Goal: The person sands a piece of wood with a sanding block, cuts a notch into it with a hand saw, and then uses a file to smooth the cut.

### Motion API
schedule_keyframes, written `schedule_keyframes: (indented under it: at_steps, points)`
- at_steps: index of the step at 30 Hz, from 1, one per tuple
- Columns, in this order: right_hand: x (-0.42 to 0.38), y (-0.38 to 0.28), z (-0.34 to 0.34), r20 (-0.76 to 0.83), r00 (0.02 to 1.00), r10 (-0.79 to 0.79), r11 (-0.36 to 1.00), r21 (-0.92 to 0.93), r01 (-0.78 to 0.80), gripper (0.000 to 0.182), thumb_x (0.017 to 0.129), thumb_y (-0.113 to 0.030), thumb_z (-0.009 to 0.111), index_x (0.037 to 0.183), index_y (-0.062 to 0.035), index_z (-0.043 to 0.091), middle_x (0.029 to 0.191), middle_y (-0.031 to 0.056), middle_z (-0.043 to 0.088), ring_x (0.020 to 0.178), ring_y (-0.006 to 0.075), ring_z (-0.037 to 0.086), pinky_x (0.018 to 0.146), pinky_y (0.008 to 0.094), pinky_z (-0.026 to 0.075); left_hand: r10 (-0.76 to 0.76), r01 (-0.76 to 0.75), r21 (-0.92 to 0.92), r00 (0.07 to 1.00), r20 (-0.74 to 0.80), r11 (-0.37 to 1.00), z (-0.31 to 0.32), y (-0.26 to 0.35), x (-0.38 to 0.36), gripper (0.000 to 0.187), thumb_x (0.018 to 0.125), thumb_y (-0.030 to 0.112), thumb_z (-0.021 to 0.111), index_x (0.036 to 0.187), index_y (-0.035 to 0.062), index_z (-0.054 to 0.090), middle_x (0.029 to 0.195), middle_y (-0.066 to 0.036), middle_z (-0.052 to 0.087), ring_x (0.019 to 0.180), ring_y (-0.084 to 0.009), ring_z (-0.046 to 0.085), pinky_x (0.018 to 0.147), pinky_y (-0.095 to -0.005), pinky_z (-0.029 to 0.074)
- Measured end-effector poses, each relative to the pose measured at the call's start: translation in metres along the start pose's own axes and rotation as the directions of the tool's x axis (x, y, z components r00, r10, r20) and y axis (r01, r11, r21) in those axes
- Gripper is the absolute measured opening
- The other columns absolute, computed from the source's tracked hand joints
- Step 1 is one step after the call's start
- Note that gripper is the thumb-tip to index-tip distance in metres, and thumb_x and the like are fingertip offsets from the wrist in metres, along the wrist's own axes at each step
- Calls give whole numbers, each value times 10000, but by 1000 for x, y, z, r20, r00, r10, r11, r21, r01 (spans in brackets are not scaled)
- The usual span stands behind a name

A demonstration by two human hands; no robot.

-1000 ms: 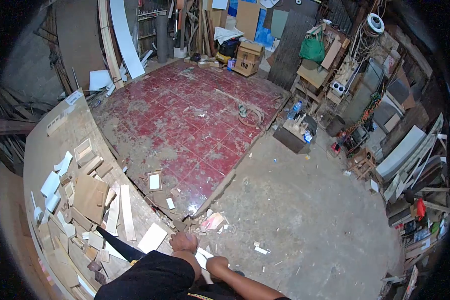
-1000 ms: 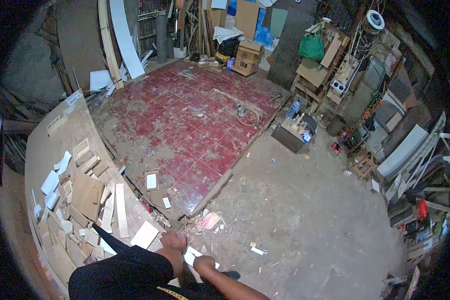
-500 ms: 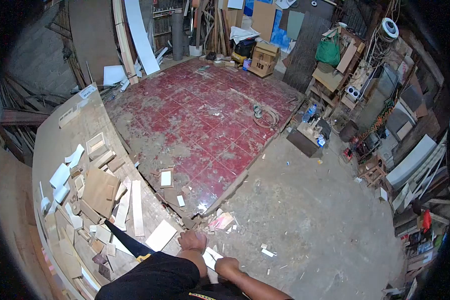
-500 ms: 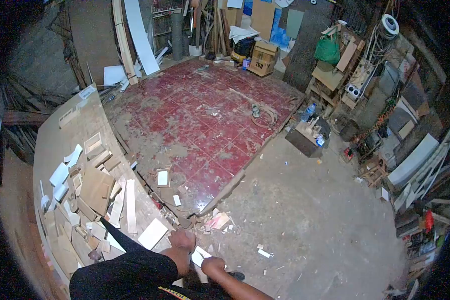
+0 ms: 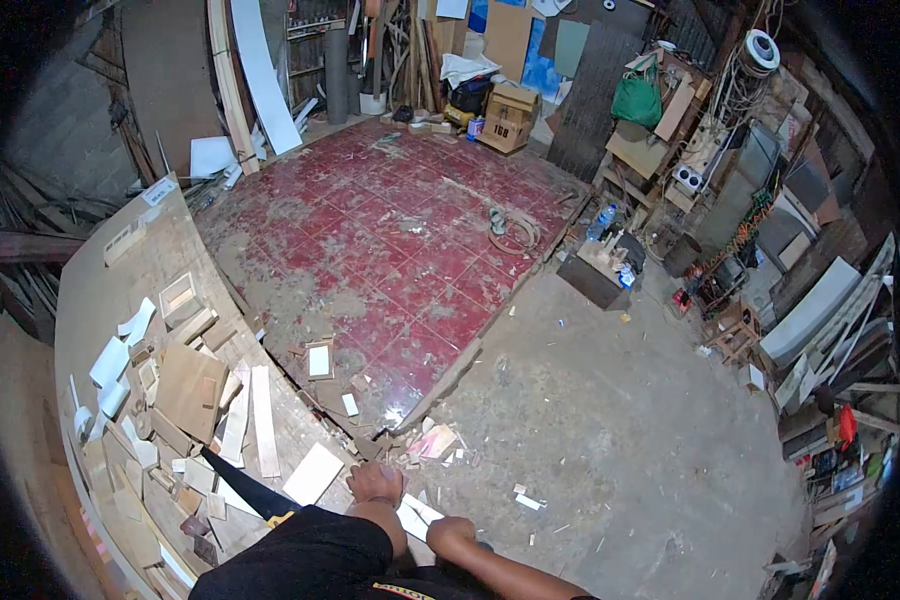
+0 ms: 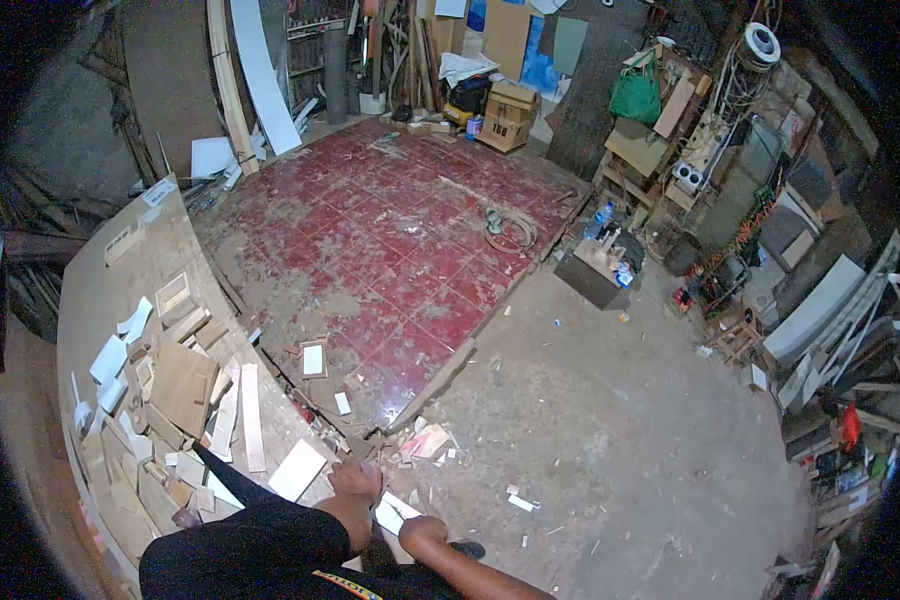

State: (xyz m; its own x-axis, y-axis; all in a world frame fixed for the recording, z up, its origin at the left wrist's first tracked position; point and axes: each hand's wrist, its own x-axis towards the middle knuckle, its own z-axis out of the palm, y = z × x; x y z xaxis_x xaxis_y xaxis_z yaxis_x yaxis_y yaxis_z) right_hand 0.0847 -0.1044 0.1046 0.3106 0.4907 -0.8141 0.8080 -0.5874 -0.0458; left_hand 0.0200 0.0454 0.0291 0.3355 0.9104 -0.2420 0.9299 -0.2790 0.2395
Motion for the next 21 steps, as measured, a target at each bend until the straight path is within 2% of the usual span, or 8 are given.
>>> schedule_keyframes:
  at_steps: [2, 5, 7, 10, 14, 17, 20, 21]
  points:
    - [17, 0, 22, -22, 1000, 10, 1000, 26, -10, 256, 893, -169, 604, 1093, -119, 757, 1116, 99, 739, 982, 298, 730, 713, 431, 588, 9, -10, 18, 1000, 19, 1000, 1, -1, 0, 591, 810, 532, 601, 1133, 42, 669, 1182, -157, 644, 1178, -319, 525, 1010, -475, 367]
    - [52, -8, 56, -137, 990, 21, 999, 40, -16, 232, 875, -164, 623, 1055, -124, 764, 1082, 101, 747, 959, 295, 736, 705, 429, 590, -24, 24, -7, 998, 51, 1000, -5, 2, -2, 580, 827, 532, 590, 1133, 46, 670, 1186, -158, 644, 1179, -319, 532, 1013, -480, 371]
    - [57, -14, 49, -213, 975, 62, 983, 181, -23, 214, 863, -179, 629, 1009, -110, 769, 1042, 114, 752, 924, 293, 742, 688, 428, 589, -54, 52, 20, 995, 86, 998, -10, 6, -1, 576, 848, 534, 575, 1141, 48, 668, 1197, -160, 642, 1200, -317, 525, 1022, -483, 374]
    - [44, -4, 45, -205, 978, -23, 995, 85, 41, 208, 858, -179, 631, 987, -96, 773, 1023, 131, 752, 913, 291, 743, 684, 425, 587, -18, 20, -12, 994, 107, 1000, -12, 4, -2, 590, 868, 550, 547, 1155, 48, 664, 1210, -160, 640, 1214, -315, 520, 1034, -481, 373]
    - [-24, 5, 12, -123, 992, -17, 997, 74, 27, 233, 875, -182, 599, 999, -101, 778, 1038, 148, 748, 916, 316, 741, 681, 443, 582, -20, 18, 29, 998, 64, 999, -6, 3, 0, 608, 871, 565, 528, 1152, 44, 666, 1212, -163, 641, 1216, -315, 520, 1030, -478, 377]
    - [-46, 13, -2, -123, 992, -31, 994, 101, 44, 251, 886, -179, 581, 1015, -84, 774, 1042, 154, 747, 916, 321, 741, 685, 460, 582, -8, 2, 89, 998, 68, 996, -4, 3, 1, 613, 874, 569, 514, 1145, 42, 669, 1208, -162, 642, 1210, -315, 524, 1029, -474, 376]
    - [0, 5, 25, -152, 988, 3, 992, 129, 17, 251, 890, -170, 578, 1016, -70, 771, 1039, 152, 748, 918, 314, 742, 688, 465, 585, 5, -10, 61, 997, 71, 998, -5, 1, -1, 611, 867, 569, 525, 1145, 43, 667, 1205, -163, 643, 1205, -317, 524, 1027, -473, 376]
    - [20, -3, 31, -171, 985, -14, 997, 71, 27, 243, 888, -169, 586, 1012, -70, 770, 1039, 147, 748, 915, 311, 742, 682, 467, 587, 0, -4, 61, 998, 69, 998, -5, 2, -1, 611, 864, 569, 532, 1143, 43, 666, 1202, -163, 645, 1200, -319, 526, 1026, -474, 377]
